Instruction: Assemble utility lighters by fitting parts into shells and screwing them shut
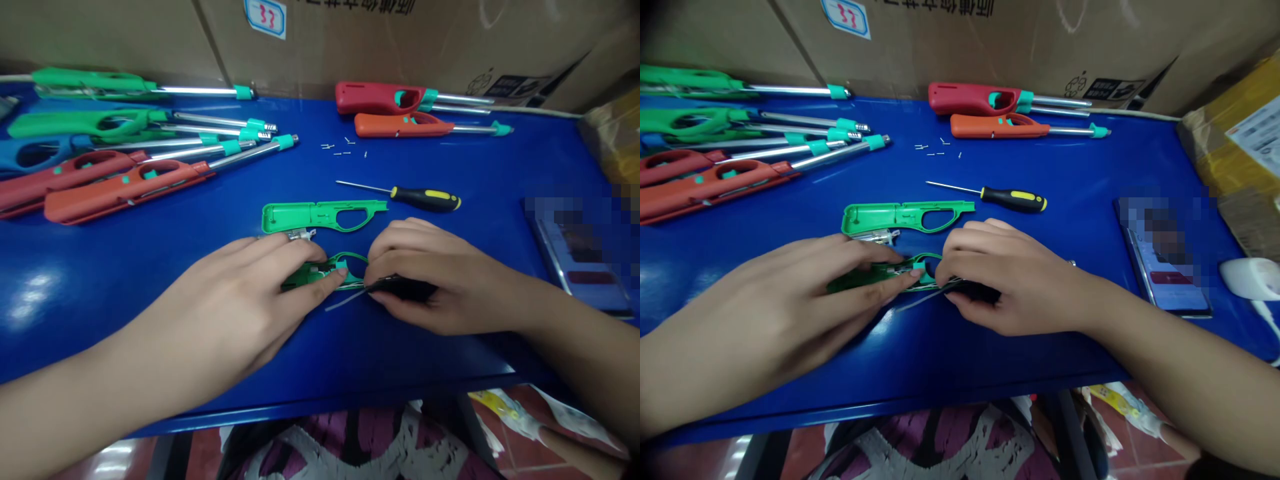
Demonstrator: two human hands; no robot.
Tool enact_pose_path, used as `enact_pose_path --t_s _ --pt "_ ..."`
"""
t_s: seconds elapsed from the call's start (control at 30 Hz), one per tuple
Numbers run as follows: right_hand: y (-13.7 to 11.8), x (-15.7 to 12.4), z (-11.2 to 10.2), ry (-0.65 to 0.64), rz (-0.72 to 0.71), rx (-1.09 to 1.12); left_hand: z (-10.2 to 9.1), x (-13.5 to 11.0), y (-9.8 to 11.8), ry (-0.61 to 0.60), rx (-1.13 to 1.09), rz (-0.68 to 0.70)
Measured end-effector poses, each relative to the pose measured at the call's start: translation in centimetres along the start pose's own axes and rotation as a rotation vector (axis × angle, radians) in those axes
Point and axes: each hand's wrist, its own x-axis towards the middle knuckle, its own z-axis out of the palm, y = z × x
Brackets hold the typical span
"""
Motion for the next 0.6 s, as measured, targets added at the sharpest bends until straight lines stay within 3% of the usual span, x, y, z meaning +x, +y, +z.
enact_pose_path --t_s 0.23,0.6 --pt "0.04 0.1 0.25 0.074 -0.084 -0.081 -0.12 -0.06 -0.27 0.075 -0.059 0.043" --pt "0.06 0.01 0.25 0.115 -0.113 -0.105 -0.18 0.33 -0.21 0.079 -0.013 0.027"
